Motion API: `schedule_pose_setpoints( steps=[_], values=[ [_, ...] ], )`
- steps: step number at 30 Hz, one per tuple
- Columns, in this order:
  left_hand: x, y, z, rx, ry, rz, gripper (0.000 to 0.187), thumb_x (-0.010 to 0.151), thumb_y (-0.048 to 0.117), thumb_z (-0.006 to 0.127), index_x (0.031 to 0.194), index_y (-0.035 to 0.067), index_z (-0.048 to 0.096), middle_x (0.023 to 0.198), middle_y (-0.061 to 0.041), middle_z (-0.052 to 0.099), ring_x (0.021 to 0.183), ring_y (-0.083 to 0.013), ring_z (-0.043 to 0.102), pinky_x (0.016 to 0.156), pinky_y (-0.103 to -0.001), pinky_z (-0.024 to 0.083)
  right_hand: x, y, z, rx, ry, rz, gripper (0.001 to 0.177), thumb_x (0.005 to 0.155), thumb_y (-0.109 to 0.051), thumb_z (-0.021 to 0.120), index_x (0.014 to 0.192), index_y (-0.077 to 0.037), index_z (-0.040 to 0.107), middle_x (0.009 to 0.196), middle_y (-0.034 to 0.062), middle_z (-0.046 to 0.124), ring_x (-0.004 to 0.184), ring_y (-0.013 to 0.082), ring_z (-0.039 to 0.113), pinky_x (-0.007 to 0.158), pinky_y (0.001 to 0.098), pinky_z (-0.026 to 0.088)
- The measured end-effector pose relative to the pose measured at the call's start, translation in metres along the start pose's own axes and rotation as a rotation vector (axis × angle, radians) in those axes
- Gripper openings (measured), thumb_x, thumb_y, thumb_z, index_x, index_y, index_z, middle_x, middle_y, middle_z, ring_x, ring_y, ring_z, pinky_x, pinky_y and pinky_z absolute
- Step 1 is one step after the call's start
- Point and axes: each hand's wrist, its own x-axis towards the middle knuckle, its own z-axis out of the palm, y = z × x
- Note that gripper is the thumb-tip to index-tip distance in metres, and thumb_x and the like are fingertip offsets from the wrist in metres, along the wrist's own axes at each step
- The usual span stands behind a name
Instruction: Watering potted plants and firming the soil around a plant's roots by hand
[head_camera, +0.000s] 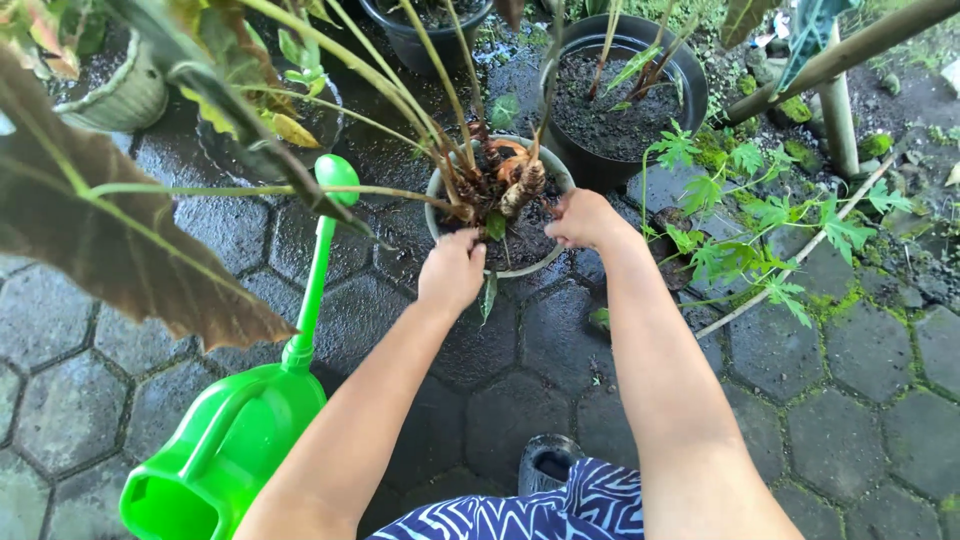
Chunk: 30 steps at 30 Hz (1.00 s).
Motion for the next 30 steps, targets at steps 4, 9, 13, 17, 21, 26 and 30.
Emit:
schedule_pose_setpoints(
  steps=[4, 9, 13, 17, 21, 26, 30],
  values=[
    [-0.017, -0.033, 0.02, 0.279, -0.026, 0.018, 0.034, 0.098, 0.036, 0.053, 0.125, 0.023, 0.067, 0.115, -0.009, 0.066, 0.114, -0.0352, 0.064, 0.099, -0.049, 0.05, -0.011, 0.003, 0.01, -0.145, -0.053, 0.06, 0.028, 0.08, -0.001, 0.077, 0.102, 0.015, 0.068, 0.063, 0.0149, 0.069, 0.048, 0.0208, 0.067, 0.05, 0.0331, 0.059],
    [-0.021, -0.064, 0.047, 0.412, -0.082, 0.075, 0.033, 0.095, 0.035, 0.053, 0.122, 0.022, 0.067, 0.125, -0.008, 0.066, 0.127, -0.0347, 0.056, 0.11, -0.051, 0.038, -0.043, -0.021, 0.03, -0.182, -0.338, 0.216, 0.02, 0.077, 0.002, 0.08, 0.098, 0.004, 0.076, 0.071, 0.0201, 0.073, 0.061, 0.0246, 0.074, 0.059, 0.0352, 0.065],
    [-0.03, -0.053, 0.029, 0.404, -0.183, 0.059, 0.04, 0.096, 0.032, 0.053, 0.135, 0.023, 0.059, 0.141, -0.005, 0.059, 0.139, -0.0312, 0.048, 0.116, -0.051, 0.034, -0.063, -0.037, 0.056, -0.204, -0.483, 0.26, 0.025, 0.079, 0.001, 0.08, 0.103, 0.006, 0.075, 0.081, 0.0261, 0.075, 0.071, 0.0289, 0.077, 0.067, 0.0392, 0.067],
    [-0.033, -0.06, 0.022, 0.421, -0.28, -0.022, 0.048, 0.098, 0.031, 0.054, 0.145, 0.023, 0.052, 0.154, -0.006, 0.049, 0.146, -0.0318, 0.04, 0.12, -0.054, 0.029, -0.074, -0.045, 0.096, -0.63, -0.611, -0.065, 0.036, 0.078, -0.007, 0.076, 0.112, 0.003, 0.074, 0.09, 0.0286, 0.076, 0.088, 0.0382, 0.076, 0.079, 0.049, 0.065],
    [-0.037, -0.084, 0.015, 0.432, -0.305, -0.048, 0.046, 0.098, 0.031, 0.057, 0.143, 0.021, 0.053, 0.155, -0.008, 0.048, 0.147, -0.0341, 0.039, 0.12, -0.057, 0.027, -0.07, -0.025, 0.146, -0.854, -0.542, -0.367, 0.026, 0.076, -0.021, 0.083, 0.09, -0.002, 0.072, 0.068, 0.0182, 0.075, 0.079, 0.0381, 0.077, 0.076, 0.0468, 0.066],
    [-0.043, -0.112, -0.019, 0.47, -0.206, -0.044, 0.042, 0.09, 0.026, 0.064, 0.131, 0.016, 0.063, 0.144, -0.013, 0.057, 0.141, -0.0373, 0.046, 0.116, -0.059, 0.032, -0.068, -0.051, 0.175, -0.821, -0.284, -0.441, 0.023, 0.086, -0.018, 0.07, 0.107, -0.011, 0.071, 0.088, 0.0153, 0.077, 0.087, 0.0358, 0.075, 0.075, 0.0479, 0.065],
    [-0.047, -0.132, -0.039, 0.459, -0.14, -0.077, 0.046, 0.089, 0.026, 0.066, 0.134, 0.017, 0.064, 0.147, -0.015, 0.056, 0.141, -0.0377, 0.047, 0.115, -0.061, 0.033, -0.054, -0.068, 0.198, -0.837, -0.026, -0.622, 0.019, 0.087, -0.031, 0.07, 0.104, -0.023, 0.073, 0.1, 0.0093, 0.071, 0.098, 0.033, 0.074, 0.083, 0.0458, 0.063]
  ],
)
